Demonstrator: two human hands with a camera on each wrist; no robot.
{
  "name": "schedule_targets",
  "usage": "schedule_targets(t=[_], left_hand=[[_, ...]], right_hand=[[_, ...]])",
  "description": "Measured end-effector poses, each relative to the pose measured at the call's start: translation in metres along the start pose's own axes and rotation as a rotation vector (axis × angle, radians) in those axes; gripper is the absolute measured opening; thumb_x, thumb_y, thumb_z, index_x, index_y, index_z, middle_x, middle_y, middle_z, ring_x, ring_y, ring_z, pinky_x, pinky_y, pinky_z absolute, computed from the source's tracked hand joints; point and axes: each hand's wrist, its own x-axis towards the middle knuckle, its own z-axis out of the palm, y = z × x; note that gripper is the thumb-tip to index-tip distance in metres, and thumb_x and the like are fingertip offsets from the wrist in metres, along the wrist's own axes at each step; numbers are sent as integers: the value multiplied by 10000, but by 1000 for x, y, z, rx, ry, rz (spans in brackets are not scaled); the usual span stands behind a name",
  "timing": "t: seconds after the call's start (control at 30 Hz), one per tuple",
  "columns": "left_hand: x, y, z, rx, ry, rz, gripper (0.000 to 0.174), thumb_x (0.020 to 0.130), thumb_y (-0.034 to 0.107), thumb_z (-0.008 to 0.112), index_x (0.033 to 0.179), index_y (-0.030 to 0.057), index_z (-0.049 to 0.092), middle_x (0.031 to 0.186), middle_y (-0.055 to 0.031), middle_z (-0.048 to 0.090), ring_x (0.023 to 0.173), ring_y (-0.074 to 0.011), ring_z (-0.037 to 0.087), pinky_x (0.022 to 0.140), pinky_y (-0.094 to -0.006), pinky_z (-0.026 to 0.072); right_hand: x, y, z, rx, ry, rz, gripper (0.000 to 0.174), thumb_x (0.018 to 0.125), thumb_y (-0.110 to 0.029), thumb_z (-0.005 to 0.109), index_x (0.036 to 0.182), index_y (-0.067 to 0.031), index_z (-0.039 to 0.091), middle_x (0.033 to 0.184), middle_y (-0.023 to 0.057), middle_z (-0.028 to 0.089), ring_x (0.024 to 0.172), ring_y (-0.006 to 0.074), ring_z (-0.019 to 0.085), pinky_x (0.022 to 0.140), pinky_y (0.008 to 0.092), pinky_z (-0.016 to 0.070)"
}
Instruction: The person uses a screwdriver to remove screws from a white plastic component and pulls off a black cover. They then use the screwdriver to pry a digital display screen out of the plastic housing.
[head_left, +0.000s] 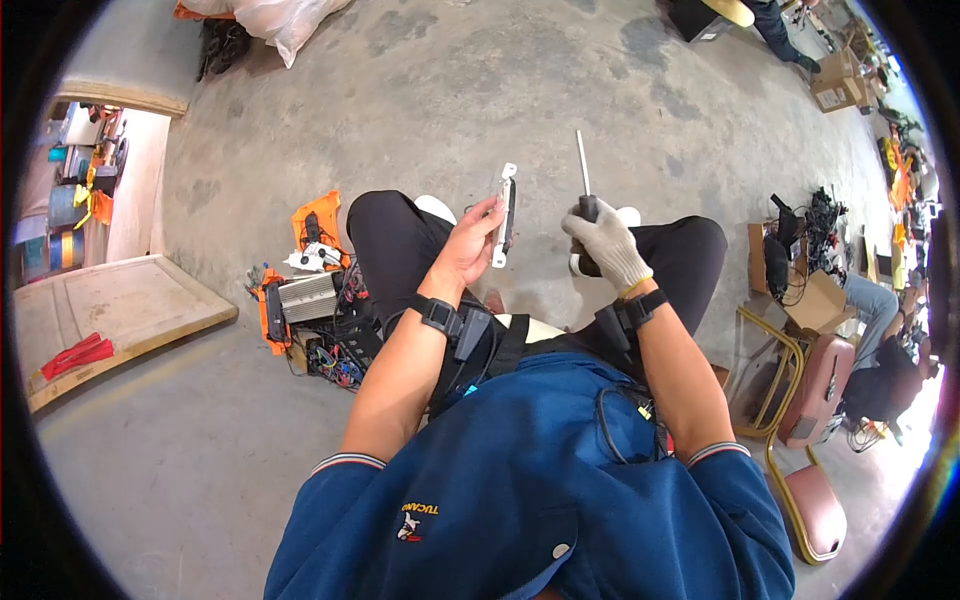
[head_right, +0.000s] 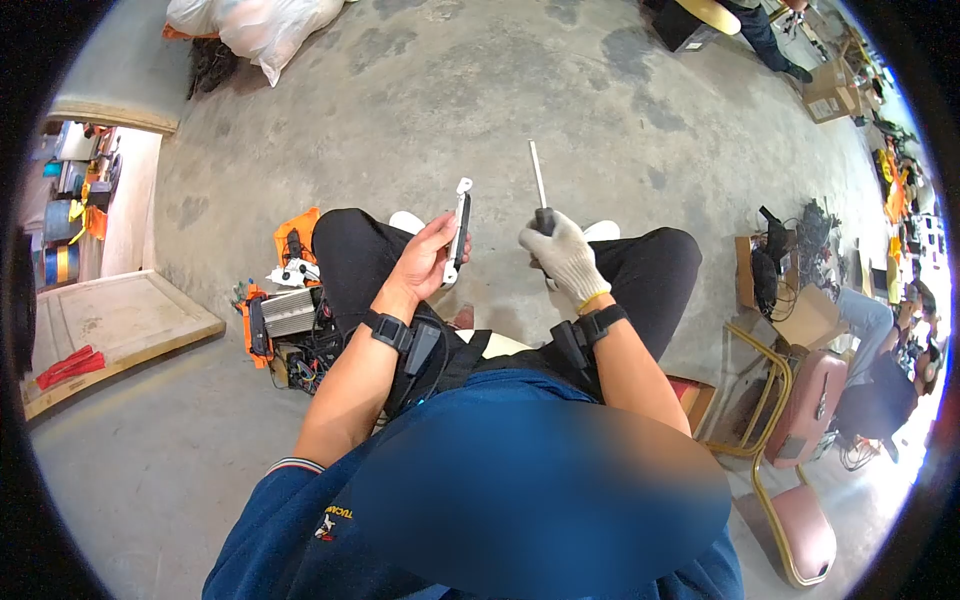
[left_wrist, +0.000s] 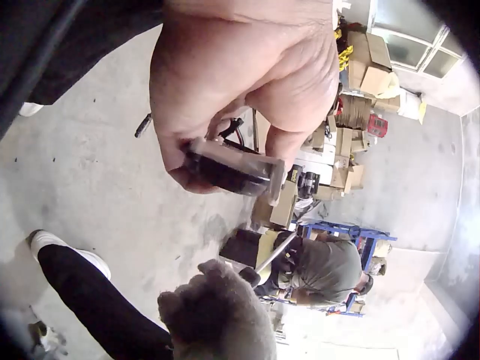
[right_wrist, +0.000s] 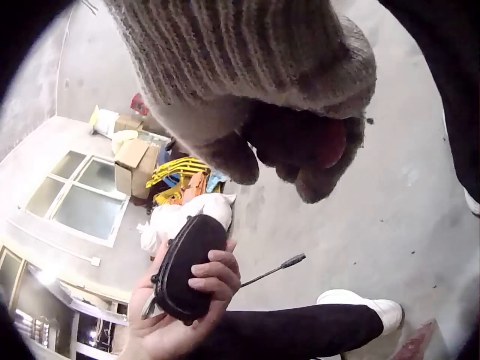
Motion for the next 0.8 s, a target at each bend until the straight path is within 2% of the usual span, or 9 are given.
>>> schedule_targets(t=[0.2,0.27,0.3,0.4,0.5,0.63,0.67,0.73,0.8], left_hand=[[0,2,2,-36,-3,1,205,998,234,605,1116,66,597,900,-53,638,824,-160,630,734,-308,527],[0,3,1,-42,1,-5,190,1001,238,598,1092,71,603,908,-58,644,831,-163,632,741,-308,525],[0,5,1,-103,-48,-15,217,1001,215,593,1154,62,589,952,-89,656,850,-177,642,762,-317,539],[-2,6,3,-134,-110,-26,300,994,167,592,1267,48,553,1016,-121,663,884,-194,652,795,-327,552],[-3,4,4,-97,-149,-17,392,980,119,603,1351,39,505,1053,-123,653,914,-198,650,812,-331,551],[-2,4,2,-118,-163,-33,448,964,76,617,1385,34,472,1081,-127,640,943,-197,640,818,-334,549],[-3,4,2,-116,-162,-34,448,964,76,617,1385,34,472,1081,-127,640,943,-197,640,818,-334,549],[-6,8,6,-120,-185,-50,438,969,88,614,1380,29,477,1080,-127,641,945,-197,636,805,-330,547],[-6,8,5,-133,-190,-69,416,971,96,613,1362,27,490,1081,-129,643,946,-199,638,795,-329,546]], right_hand=[[-15,7,-28,125,-7,112,287,816,-227,655,991,-16,571,749,25,553,615,110,597,571,264,479],[-22,8,-37,-72,-87,28,368,818,-213,639,1102,17,592,764,21,539,643,113,569,602,266,463],[-26,9,-36,-58,-76,-16,483,821,-203,628,1239,34,581,780,22,537,675,112,546,622,265,448],[-36,1,-46,-87,-137,-90,574,829,-214,651,1328,47,540,796,27,563,695,113,561,641,265,465],[-41,3,-50,5,-15,-148,529,854,-193,676,1292,70,540,810,36,594,721,108,584,687,253,488],[-47,-4,-65,237,-58,-56,416,880,-117,681,1234,65,559,935,84,630,799,118,620,746,250,523],[-51,-7,-68,239,-58,-55,416,880,-117,681,1234,65,559,935,84,630,799,118,620,746,250,523],[-56,-10,-73,468,-108,-47,413,873,-88,668,1239,68,556,985,97,624,804,136,630,735,270,534],[-57,-8,-76,477,-119,-74,391,870,-49,644,1233,68,559,987,100,624,791,140,636,709,258,545]])
